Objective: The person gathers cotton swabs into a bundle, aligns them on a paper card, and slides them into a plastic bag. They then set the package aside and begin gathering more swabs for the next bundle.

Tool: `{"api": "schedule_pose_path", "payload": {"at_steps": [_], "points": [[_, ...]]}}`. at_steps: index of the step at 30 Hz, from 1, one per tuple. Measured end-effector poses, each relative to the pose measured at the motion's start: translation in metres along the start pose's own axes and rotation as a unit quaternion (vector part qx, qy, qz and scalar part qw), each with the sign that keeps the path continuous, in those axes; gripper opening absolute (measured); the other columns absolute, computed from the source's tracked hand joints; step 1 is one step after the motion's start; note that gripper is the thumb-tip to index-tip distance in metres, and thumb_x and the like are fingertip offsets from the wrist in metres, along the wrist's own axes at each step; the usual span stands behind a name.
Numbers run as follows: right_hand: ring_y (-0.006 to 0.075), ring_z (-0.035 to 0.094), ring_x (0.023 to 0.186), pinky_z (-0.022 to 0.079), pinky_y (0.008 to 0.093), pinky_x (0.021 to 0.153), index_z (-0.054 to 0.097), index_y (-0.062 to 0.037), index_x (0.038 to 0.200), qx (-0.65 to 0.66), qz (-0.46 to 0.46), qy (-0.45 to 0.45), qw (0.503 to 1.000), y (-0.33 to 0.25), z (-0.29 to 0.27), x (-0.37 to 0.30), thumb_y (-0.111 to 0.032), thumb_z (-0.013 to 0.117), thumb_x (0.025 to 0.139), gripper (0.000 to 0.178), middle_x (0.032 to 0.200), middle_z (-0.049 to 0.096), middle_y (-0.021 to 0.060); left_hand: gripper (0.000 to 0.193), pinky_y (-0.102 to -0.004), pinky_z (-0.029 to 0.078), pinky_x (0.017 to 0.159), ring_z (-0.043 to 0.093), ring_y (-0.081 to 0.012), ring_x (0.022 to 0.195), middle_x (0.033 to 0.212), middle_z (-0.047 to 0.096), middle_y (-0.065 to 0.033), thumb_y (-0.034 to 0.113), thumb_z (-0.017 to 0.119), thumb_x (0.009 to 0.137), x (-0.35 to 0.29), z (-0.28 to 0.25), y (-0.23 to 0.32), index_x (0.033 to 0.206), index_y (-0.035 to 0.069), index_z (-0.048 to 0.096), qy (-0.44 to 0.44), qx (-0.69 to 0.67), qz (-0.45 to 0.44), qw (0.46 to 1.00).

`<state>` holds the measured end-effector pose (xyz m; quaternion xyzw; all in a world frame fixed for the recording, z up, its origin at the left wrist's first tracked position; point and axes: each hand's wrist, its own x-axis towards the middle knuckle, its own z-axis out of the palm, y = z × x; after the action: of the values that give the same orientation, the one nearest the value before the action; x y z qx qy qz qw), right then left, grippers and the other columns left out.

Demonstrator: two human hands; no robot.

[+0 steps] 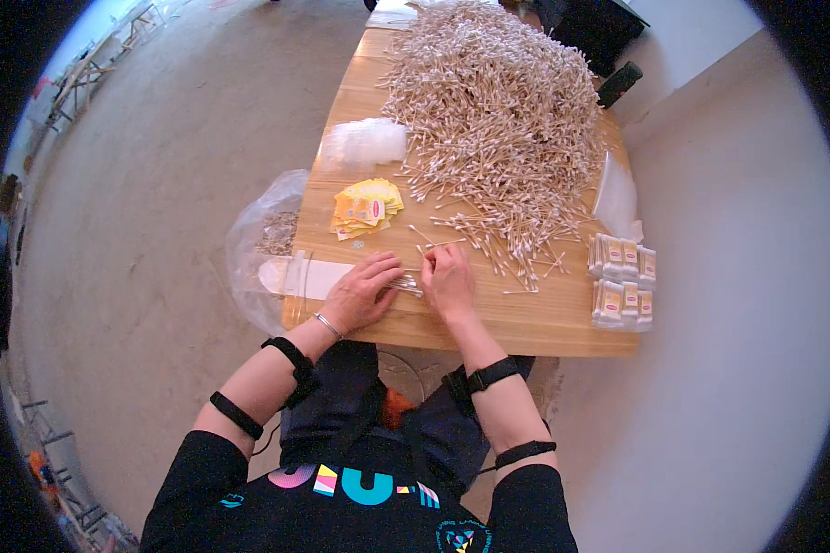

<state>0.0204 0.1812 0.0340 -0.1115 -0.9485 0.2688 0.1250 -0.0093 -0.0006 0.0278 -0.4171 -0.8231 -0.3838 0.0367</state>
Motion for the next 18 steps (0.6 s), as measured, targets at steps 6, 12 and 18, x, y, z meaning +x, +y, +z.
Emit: {"api": "schedule_pose_path", "payload": {"at_steps": [6, 12, 18], "points": [[0.03, 0.057, 0.087, 0.047, 0.0398, 0.075, 0.064, -0.0062, 0.082, -0.042, -0.07, -0.049, 0.995, 0.007, 0.005, 0.018, -0.012, 0.062, 0.078, 0.007, 0.086, 0.059, 0.0117, 0.036, -0.0388, 0.039, 0.103, 0.048, -0.0313, 0.12, 0.12, 0.055, -0.0163, 0.011, 0.063, 0.079, 0.0, 0.0, 0.0, 0.113, 0.0, 0.056, -0.011, 0.003, -0.004, 1.0], [0.0302, 0.056, 0.089, 0.046, 0.0407, 0.077, 0.064, -0.0057, 0.084, 0.111, -0.116, -0.087, 0.983, -0.006, 0.023, 0.0, -0.011, 0.061, 0.08, 0.007, 0.086, 0.058, 0.0119, 0.05, -0.0405, 0.035, 0.106, 0.044, -0.0327, 0.123, 0.123, 0.052, -0.0172, 0.014, 0.065, 0.078, 0.001, -0.001, 0.003, 0.122, 0.0, 0.048, 0.024, 0.022, -0.029, 0.999], [0.0296, 0.053, 0.091, 0.045, 0.0404, 0.079, 0.063, -0.0073, 0.091, -0.038, -0.069, 0.066, 0.995, 0.013, 0.005, 0.018, -0.011, 0.06, 0.081, 0.011, 0.092, 0.056, 0.0113, 0.052, -0.0402, 0.035, 0.106, 0.045, -0.0333, 0.121, 0.122, 0.052, -0.0177, 0.015, 0.067, 0.077, -0.003, -0.002, -0.002, 0.123, 0.0, 0.047, -0.02, 0.001, -0.021, 1.0]]}}
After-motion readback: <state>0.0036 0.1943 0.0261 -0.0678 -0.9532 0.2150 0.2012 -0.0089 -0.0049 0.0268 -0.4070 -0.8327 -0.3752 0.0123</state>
